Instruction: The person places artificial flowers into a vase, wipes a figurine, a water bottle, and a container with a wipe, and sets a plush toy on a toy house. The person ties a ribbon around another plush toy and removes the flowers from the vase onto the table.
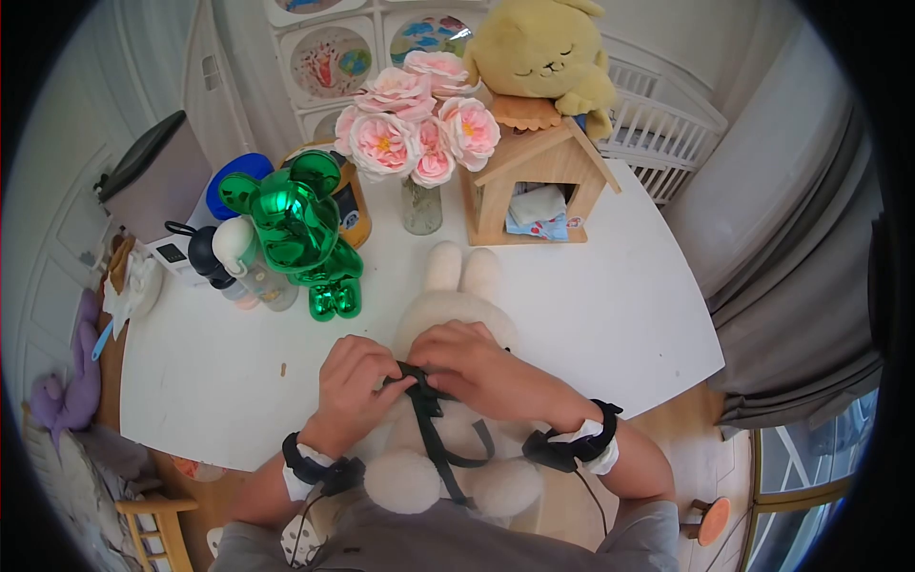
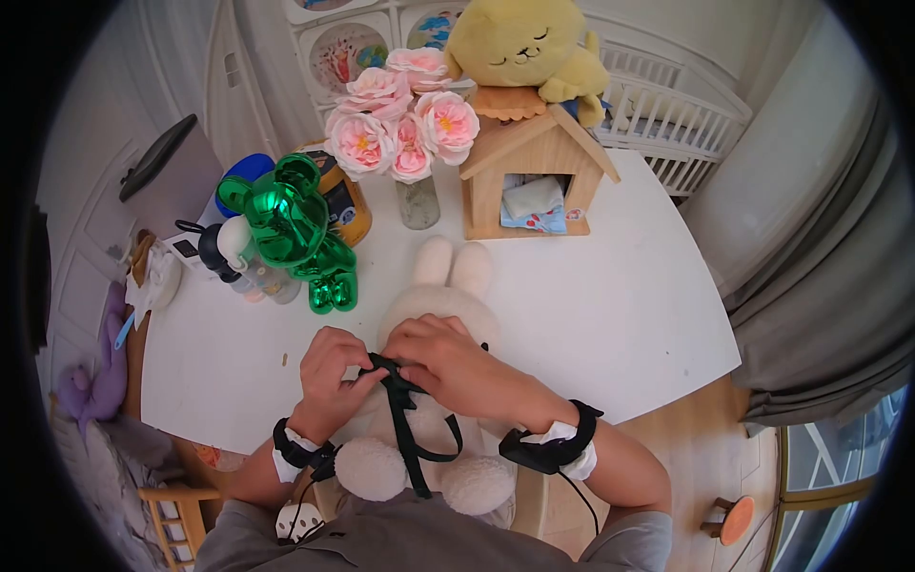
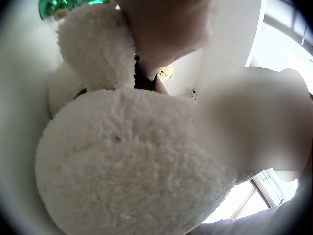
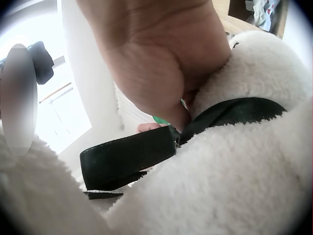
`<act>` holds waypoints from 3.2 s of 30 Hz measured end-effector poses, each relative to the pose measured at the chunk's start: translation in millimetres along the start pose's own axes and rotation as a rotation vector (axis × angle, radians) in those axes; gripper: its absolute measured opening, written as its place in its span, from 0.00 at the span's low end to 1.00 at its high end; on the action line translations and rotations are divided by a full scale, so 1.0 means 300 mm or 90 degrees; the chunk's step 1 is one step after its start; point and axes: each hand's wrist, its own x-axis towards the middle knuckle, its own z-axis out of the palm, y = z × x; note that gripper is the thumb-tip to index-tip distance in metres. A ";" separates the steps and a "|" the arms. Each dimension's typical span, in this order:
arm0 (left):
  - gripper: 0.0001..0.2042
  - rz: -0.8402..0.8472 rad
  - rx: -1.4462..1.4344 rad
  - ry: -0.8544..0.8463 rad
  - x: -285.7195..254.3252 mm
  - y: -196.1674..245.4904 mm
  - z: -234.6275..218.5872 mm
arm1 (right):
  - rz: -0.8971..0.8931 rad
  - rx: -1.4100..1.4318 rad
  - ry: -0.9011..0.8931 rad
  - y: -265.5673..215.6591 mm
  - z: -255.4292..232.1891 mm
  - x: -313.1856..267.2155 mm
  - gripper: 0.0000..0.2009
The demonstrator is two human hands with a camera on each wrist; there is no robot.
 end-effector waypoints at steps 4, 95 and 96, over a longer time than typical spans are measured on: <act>0.18 0.006 -0.021 -0.025 -0.008 0.000 -0.013 | 0.020 0.027 -0.059 0.006 -0.008 -0.002 0.11; 0.18 -0.755 -0.519 -0.340 -0.124 0.006 -0.047 | 0.092 0.171 -0.059 -0.108 -0.067 -0.190 0.12; 0.21 -0.791 -0.529 -0.346 -0.132 0.009 -0.047 | 0.193 0.246 -0.006 -0.115 -0.087 -0.206 0.12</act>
